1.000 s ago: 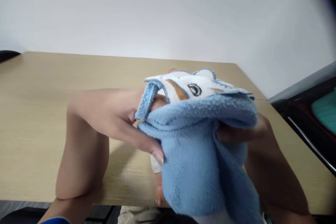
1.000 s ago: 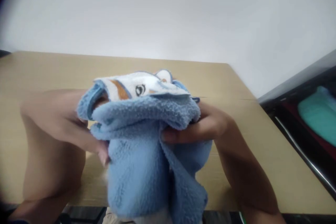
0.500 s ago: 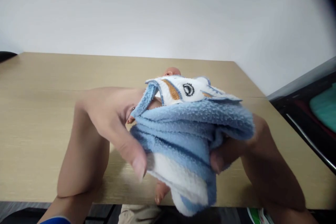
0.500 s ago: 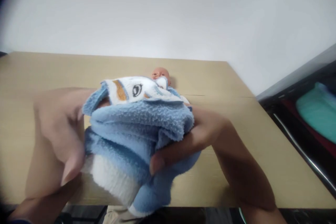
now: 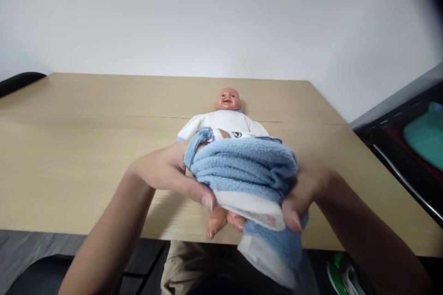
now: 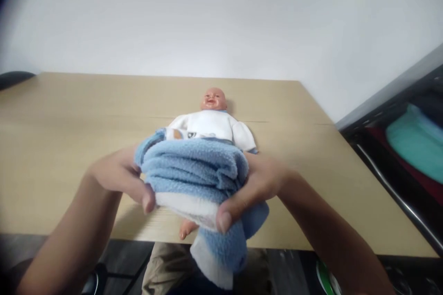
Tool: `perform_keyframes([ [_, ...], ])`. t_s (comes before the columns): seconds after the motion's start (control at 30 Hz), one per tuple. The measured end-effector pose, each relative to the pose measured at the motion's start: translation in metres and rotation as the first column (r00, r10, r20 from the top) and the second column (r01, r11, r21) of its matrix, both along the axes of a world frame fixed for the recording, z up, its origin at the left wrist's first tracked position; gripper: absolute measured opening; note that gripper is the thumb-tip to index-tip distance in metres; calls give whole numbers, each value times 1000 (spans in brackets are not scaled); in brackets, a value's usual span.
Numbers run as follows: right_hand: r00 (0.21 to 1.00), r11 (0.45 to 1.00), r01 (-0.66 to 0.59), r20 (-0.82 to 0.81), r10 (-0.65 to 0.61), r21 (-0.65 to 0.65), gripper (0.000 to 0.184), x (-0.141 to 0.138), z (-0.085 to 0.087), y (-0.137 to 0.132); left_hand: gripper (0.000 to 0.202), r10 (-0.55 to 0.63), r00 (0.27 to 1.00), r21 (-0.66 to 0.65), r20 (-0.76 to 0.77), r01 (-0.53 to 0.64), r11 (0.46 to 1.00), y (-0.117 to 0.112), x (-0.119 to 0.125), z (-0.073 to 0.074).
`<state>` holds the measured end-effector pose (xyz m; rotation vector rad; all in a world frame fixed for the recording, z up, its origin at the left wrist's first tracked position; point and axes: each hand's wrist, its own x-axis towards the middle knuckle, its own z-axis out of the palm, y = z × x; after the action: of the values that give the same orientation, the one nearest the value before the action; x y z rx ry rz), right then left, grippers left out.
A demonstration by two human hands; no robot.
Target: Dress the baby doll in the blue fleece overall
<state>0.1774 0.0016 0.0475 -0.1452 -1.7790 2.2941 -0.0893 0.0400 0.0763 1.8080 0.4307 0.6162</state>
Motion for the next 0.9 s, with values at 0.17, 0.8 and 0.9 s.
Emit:
perform_keyframes([
  [0.17, 987, 989, 145, 72, -145, 13, 60, 9, -11, -25, 29, -20, 999, -324, 41, 33, 945, -67, -7, -48],
  [0.8, 398, 429, 551, 227, -889, 715, 9, -30, -68, -51, 43, 732, 633, -195, -252, -774, 602, -120, 22, -128],
  [0.9, 388, 404, 550, 205, -899, 731, 9, -26, -74, -43, 42, 711, 678, -215, -187, -734, 644, -111, 24, -130],
])
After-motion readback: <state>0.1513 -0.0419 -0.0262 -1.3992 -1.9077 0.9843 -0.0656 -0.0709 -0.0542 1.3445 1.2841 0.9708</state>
